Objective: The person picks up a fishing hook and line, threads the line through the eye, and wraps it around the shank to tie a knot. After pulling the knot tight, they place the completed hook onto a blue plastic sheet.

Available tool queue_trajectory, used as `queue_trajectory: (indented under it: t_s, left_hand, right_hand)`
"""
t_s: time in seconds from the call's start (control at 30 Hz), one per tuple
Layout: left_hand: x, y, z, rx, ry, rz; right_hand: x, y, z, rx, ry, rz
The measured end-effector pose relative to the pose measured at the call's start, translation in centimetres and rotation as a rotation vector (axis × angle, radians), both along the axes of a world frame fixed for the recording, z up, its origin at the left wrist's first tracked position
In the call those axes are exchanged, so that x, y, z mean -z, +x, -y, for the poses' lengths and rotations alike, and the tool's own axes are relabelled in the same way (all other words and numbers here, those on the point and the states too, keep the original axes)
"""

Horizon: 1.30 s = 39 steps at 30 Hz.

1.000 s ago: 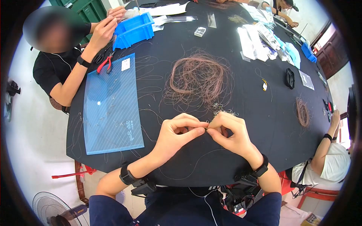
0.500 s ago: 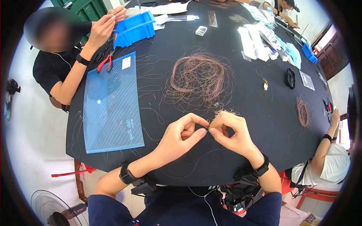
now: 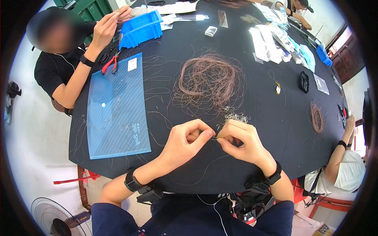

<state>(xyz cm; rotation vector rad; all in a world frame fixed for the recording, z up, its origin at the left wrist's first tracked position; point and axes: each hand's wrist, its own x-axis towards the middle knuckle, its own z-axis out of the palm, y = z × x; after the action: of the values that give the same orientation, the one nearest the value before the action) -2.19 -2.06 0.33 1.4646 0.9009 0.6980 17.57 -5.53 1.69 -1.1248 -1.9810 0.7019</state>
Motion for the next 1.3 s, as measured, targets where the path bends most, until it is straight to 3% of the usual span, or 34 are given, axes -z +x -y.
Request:
queue_trajectory:
  t_s: [0.17,0.53,1.3]
  left_hand:
    - [-0.74,-0.27,0.02,0.056,0.158,-0.113]
    - [-0.39,-0.29,-0.03,-0.012,0.174,-0.027]
    - [-0.63,-0.34,0.19,-0.048,0.234,-0.063]
  right_hand:
    - [0.09,0.13,-0.05,0.010,-0.027,-0.011]
    - [0.76,0.22,0.00,0.097,-0.060,-0.200]
    - [0.60,0.58,-0.01,0.072,-0.055,-0.197]
